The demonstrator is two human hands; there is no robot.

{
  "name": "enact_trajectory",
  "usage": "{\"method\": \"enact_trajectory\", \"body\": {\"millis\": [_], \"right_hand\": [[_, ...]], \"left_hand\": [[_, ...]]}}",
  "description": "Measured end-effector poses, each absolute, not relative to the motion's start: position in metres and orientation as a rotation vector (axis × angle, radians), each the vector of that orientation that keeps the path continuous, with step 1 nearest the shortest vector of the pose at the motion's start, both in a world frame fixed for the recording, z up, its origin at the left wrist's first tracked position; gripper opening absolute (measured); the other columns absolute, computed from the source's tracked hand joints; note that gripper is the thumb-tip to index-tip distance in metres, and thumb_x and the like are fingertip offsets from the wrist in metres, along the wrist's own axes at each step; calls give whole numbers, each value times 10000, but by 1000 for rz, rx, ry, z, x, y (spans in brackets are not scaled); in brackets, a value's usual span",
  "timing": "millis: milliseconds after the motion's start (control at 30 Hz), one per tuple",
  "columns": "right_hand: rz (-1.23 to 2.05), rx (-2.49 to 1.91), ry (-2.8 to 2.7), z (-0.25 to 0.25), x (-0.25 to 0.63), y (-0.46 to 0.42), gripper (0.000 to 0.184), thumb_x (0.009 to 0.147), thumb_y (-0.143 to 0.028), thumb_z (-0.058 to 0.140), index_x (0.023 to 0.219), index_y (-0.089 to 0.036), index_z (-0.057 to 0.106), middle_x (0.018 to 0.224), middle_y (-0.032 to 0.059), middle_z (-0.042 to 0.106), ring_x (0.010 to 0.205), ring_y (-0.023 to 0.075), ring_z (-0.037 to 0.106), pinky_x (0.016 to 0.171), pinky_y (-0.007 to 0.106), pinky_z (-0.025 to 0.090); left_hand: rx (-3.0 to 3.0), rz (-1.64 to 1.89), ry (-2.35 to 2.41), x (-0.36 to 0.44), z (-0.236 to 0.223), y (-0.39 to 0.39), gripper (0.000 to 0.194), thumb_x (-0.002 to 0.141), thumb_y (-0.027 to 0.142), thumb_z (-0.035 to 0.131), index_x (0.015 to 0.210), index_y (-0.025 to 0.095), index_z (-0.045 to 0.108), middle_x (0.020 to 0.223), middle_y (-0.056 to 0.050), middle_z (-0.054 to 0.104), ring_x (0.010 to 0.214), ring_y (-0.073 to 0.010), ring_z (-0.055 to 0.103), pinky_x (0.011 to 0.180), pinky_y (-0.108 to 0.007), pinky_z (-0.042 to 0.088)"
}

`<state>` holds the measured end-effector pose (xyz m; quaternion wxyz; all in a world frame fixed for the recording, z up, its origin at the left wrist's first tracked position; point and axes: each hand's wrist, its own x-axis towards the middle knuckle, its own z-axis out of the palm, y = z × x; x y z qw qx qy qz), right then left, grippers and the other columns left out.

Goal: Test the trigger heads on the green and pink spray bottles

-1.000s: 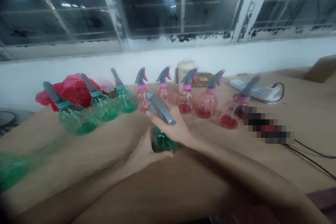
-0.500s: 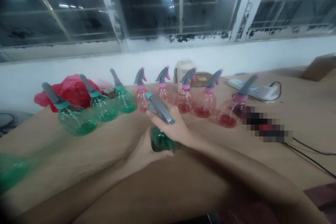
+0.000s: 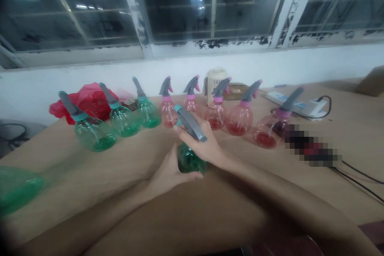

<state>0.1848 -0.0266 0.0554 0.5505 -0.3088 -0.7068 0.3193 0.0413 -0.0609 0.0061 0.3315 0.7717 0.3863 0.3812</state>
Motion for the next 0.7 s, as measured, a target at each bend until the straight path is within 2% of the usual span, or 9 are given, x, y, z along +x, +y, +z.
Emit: {"method": "enact_trajectory", "body": {"millis": [200,400,700], "right_hand": [[757,-734,-1688,56,185,-27,107,802,-305,601,823,-216,544,661,-48,539,634,127,517,632,276,422],[759,-722,-1709,60,185,-28,135,822,-331,584,891,-219,552,737,-33,559,660,127,526,646,275,425],[712,-778,-1715,62,185,-29,172,818,-325,579,724,-212,491,654,-53,491,591,104,448,568,257,380]], "left_hand": [[1994,1003,1015,42,5,-61,846,606,431,805,1291,200,364,1320,-152,470,1247,-352,433,1023,-562,352],[1993,989,1037,42,6,-61,843,603,439,804,1289,212,370,1327,-143,475,1250,-351,435,1024,-563,354],[2026,979,997,42,8,-62,864,613,436,800,1311,229,334,1348,-137,455,1268,-350,419,1031,-561,356]]}}
